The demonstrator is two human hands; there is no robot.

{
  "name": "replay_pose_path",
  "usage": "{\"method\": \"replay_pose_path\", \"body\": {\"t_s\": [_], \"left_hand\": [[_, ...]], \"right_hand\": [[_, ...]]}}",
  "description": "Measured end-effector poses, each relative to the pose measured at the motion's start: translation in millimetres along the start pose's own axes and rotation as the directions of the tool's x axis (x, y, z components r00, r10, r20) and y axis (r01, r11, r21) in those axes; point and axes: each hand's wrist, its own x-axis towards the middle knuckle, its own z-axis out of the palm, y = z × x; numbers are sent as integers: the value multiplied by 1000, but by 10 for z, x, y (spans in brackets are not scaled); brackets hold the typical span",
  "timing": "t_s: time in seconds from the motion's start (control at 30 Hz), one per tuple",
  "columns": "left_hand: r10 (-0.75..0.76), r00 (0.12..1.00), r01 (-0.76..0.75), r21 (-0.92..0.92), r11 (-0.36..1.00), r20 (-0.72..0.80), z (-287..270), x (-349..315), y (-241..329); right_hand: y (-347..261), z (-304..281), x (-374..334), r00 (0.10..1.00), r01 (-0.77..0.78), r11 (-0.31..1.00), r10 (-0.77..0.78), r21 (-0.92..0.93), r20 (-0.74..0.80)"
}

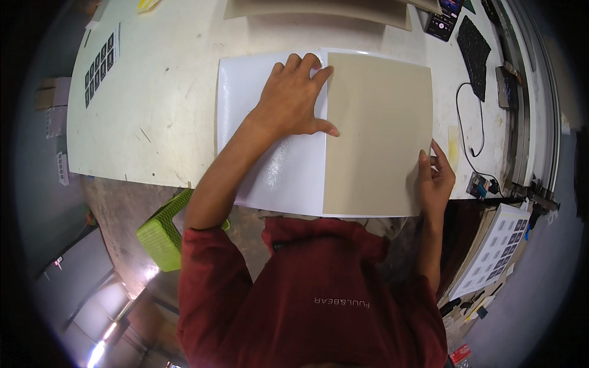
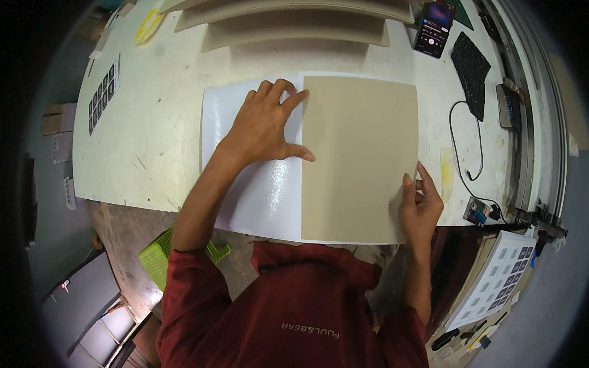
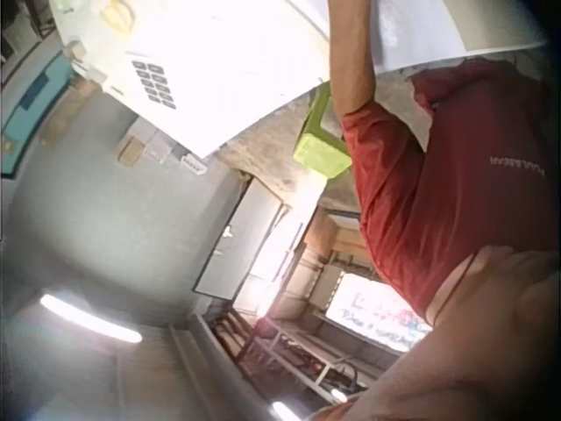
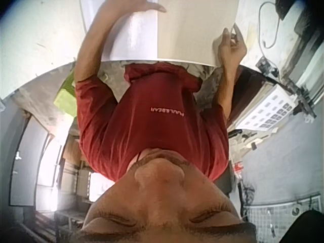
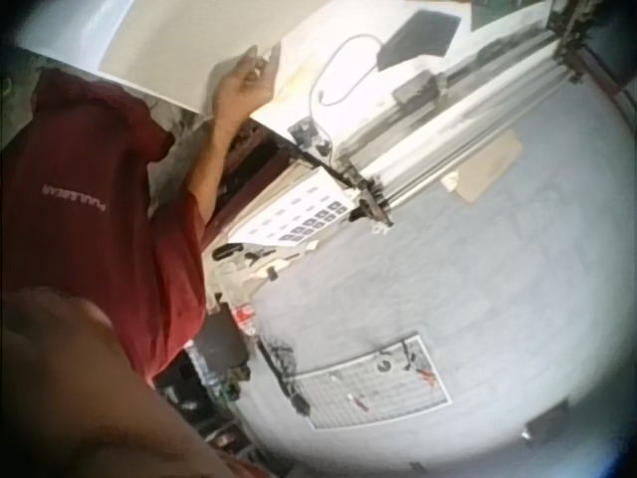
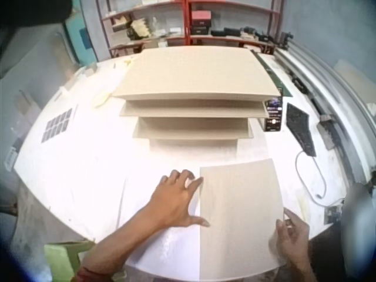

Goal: The person repeatedly places a sheet of paper with QR codes onto a white backing, smooths it, and feeds it into a laminating machine. The person then retrieves the laminated sheet and repeats the process with additional sheets.

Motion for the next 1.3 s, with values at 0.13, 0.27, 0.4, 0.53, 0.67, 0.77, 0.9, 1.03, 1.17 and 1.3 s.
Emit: {"method": "replay_pose_path", "body": {"t_s": [0.13,0.27,0.4,0.53,0.67,0.77,0.9,1.03,1.17,1.3], "left_hand": [[-10,1000,10,33,999,10,-6,17,35],[-1,1000,3,63,998,-23,-27,-27,105],[75,983,-92,-91,992,-168,-96,-568,265],[-28,971,11,-73,997,-237,35,-1695,554],[-276,888,382,258,888,-367,677,-2557,456],[-293,605,535,105,838,-741,426,-2497,659],[-191,700,179,-91,980,-688,414,-1913,825],[-17,851,-178,-319,931,-525,721,-1031,988],[-19,1000,17,-219,976,-5,599,-873,1087],[-36,998,22,-229,973,-57,696,-823,1086]], "right_hand": [[-111,42,-198,917,341,794,-400,-503,-8],[-212,279,-320,725,685,669,-667,-289,172],[-108,364,-385,721,690,627,-640,-361,266],[-86,300,-373,719,695,649,-630,-310,293],[-36,275,-372,738,675,690,-619,-262,269],[50,293,-370,724,689,688,-640,-229,257],[49,237,-343,715,692,702,-632,-170,299],[42,-290,-56,797,225,961,-277,162,537],[18,-889,336,934,353,934,-355,58,37],[-652,-303,122,676,598,800,-529,37,512]]}}
